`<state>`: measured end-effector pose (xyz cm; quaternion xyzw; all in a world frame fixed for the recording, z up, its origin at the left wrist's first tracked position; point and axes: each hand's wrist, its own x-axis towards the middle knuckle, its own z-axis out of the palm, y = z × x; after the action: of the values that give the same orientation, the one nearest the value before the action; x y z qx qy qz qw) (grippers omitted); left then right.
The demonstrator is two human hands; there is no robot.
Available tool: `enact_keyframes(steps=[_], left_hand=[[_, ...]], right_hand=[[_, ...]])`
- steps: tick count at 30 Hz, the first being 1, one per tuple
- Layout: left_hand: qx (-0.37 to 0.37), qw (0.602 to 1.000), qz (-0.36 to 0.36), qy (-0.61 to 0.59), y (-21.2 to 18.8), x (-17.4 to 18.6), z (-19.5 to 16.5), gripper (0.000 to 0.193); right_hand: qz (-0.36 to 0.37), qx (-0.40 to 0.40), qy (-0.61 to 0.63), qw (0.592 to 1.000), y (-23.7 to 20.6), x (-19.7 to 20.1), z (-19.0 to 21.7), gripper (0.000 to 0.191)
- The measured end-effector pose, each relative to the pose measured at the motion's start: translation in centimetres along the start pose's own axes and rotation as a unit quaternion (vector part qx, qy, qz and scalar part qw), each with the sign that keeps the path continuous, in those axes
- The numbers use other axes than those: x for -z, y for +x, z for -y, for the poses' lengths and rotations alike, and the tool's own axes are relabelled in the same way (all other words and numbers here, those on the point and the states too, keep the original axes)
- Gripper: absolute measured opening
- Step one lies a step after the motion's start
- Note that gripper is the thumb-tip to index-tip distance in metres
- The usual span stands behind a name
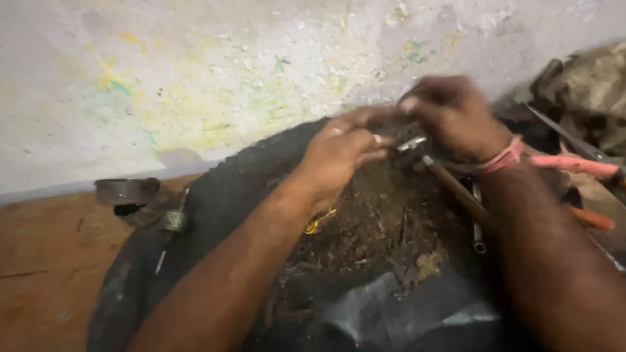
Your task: The person uses a small metal scraper to remove debris and residue from the surface of a cylindrical electrical component with copper windings. The person repeatedly scrapes and wipes the component, rotating it to access different areas, and discards debris onto the work surface.
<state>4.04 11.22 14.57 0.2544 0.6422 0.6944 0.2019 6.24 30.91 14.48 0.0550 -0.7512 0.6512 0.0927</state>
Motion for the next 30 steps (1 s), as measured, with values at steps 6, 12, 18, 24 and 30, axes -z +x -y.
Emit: enact_keyframes(steps=[6, 12, 18, 24, 30], left_hand=[[0.027, 0.987, -0.153, 0.048, 0.2, 1.1, -1.5, 0.034], [-0.050, 0.997, 0.009, 0.062, -2.6, 1.5, 0.7, 0.032], [-0.111, 0.962, -0.160, 0.191, -4.9, 9.9, 1.6, 0.049], [-0.165, 0.937, -0.067, 0.302, -8.2, 10.1, 5.7, 0.076], [-0.237, 0.923, -0.067, 0.295, -7.9, 9.8, 7.1, 0.068]], right_hand=[[0.377, 0.320, 0.153, 0.856, -0.6, -1.3, -0.6, 0.019], [-0.029, 0.004, -0.046, 0.999, 0.5, -0.3, -0.7, 0.021], [0.018, 0.106, -0.185, 0.977, 0.4, -1.1, -2.9, 0.032], [0.106, 0.310, -0.281, 0.902, -0.3, -3.6, -3.6, 0.032], [0.190, 0.300, -0.235, 0.905, -1.4, -5.3, -2.2, 0.023]])
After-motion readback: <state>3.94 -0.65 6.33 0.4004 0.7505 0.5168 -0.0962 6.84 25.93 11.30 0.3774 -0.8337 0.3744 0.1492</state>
